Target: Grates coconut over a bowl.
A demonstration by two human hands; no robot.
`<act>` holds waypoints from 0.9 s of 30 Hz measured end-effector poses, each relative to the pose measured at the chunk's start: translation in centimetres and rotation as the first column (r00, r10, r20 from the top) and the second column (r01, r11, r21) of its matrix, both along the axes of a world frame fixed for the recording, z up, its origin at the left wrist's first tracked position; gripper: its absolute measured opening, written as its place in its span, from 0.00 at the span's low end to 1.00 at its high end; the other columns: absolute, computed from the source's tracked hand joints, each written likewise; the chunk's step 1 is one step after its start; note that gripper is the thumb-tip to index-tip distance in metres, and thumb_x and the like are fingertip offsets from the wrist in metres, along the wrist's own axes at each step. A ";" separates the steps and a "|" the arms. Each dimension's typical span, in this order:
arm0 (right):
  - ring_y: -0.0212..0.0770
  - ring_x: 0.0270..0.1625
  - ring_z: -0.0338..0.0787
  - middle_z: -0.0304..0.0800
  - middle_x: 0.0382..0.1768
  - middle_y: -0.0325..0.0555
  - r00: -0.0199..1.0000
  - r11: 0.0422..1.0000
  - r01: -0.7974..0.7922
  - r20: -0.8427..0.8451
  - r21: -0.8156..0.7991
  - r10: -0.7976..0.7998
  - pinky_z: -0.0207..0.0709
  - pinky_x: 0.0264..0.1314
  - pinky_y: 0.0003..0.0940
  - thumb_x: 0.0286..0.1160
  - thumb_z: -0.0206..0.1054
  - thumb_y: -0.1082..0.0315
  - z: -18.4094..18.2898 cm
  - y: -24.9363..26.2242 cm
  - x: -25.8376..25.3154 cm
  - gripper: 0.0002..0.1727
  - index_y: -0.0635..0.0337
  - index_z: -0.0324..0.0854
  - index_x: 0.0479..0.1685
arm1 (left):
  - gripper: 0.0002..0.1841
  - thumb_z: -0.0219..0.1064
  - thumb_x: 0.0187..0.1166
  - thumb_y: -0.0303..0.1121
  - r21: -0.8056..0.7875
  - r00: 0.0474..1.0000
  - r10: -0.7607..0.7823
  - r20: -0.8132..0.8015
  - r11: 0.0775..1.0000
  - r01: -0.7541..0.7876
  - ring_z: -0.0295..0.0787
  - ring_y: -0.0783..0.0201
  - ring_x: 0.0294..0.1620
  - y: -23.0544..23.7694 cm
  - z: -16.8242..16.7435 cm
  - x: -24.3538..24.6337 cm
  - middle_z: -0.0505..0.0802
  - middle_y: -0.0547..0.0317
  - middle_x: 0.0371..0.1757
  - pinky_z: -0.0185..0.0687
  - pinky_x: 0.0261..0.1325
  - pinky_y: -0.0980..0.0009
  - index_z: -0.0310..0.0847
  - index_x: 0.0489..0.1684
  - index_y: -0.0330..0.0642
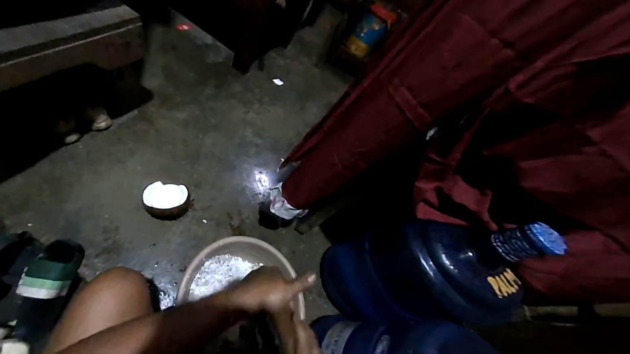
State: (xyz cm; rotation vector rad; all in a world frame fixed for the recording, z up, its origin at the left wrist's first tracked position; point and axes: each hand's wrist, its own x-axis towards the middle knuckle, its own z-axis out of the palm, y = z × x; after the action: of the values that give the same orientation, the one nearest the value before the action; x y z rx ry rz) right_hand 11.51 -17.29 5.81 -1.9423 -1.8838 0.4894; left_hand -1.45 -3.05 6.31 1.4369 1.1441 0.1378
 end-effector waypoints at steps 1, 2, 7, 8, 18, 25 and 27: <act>0.73 0.73 0.81 0.76 0.75 0.75 1.000 0.999 -0.008 -0.021 0.045 0.009 0.78 0.71 0.64 0.62 0.77 0.67 -1.7 -1.0 -0.2 0.38 0.69 0.75 0.78 | 0.42 0.45 0.87 0.67 0.065 1.000 -0.014 -0.020 0.998 0.015 0.90 0.45 0.53 -0.7 -1.5 -0.1 0.93 0.40 0.46 0.80 0.62 0.42 0.90 0.43 0.33; 0.70 0.75 0.81 0.75 0.76 0.75 0.998 0.998 0.004 -0.062 0.060 0.000 0.80 0.72 0.59 0.64 0.76 0.67 -3.6 -1.5 -0.5 0.36 0.68 0.76 0.78 | 0.41 0.46 0.86 0.68 0.111 0.999 -0.023 -0.038 0.993 0.027 0.90 0.45 0.49 -1.1 -3.3 -0.1 0.93 0.41 0.41 0.80 0.58 0.42 0.90 0.37 0.33; 0.60 0.71 0.85 0.76 0.76 0.65 0.991 0.984 0.054 -0.114 -0.168 -0.074 0.83 0.68 0.56 0.62 0.73 0.78 -6.8 2.7 -0.1 0.42 0.56 0.69 0.86 | 0.42 0.48 0.85 0.69 -0.080 0.991 0.071 -0.112 0.994 -0.081 0.88 0.45 0.60 1.8 -7.4 0.7 0.91 0.38 0.54 0.77 0.68 0.42 0.89 0.47 0.31; 0.61 0.74 0.83 0.76 0.77 0.64 0.991 0.963 0.072 -0.090 -0.260 -0.098 0.80 0.72 0.57 0.64 0.70 0.80 -6.3 4.0 0.3 0.43 0.55 0.67 0.88 | 0.43 0.45 0.87 0.67 -0.108 0.993 0.089 -0.083 0.989 -0.098 0.85 0.42 0.65 2.3 -7.8 1.0 0.89 0.34 0.59 0.73 0.71 0.41 0.87 0.52 0.28; 0.69 0.65 0.87 0.73 0.74 0.80 0.999 0.986 0.032 0.041 -0.162 -0.026 0.87 0.61 0.58 0.63 0.79 0.69 -0.9 -0.8 -0.8 0.41 0.74 0.69 0.80 | 0.42 0.46 0.83 0.72 0.284 0.979 -0.199 -0.049 0.937 0.204 0.91 0.42 0.55 -3.1 -3.5 1.0 0.93 0.41 0.47 0.80 0.59 0.36 0.90 0.43 0.38; 0.63 0.69 0.86 0.78 0.76 0.62 0.984 0.846 0.131 0.171 -0.517 -0.048 0.80 0.70 0.61 0.73 0.68 0.71 -3.3 6.6 0.1 0.43 0.46 0.58 0.93 | 0.48 0.38 0.86 0.70 -0.132 0.997 -0.062 -0.039 0.990 0.057 0.79 0.38 0.75 2.3 -8.4 2.3 0.85 0.29 0.70 0.67 0.79 0.37 0.81 0.66 0.26; 0.63 0.67 0.88 0.84 0.71 0.63 0.990 0.876 0.138 0.085 -0.462 -0.111 0.79 0.70 0.64 0.71 0.70 0.69 -1.8 7.8 1.4 0.43 0.46 0.61 0.92 | 0.47 0.32 0.88 0.68 -0.185 0.993 -0.038 0.109 0.981 0.058 0.72 0.44 0.83 3.5 -6.2 1.6 0.79 0.34 0.79 0.60 0.85 0.41 0.74 0.77 0.30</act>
State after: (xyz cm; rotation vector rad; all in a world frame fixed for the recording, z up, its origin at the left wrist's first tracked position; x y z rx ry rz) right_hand 12.89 -9.50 4.04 -2.3833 -1.7730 0.9301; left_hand 0.15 0.48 0.15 1.2734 1.0080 0.0685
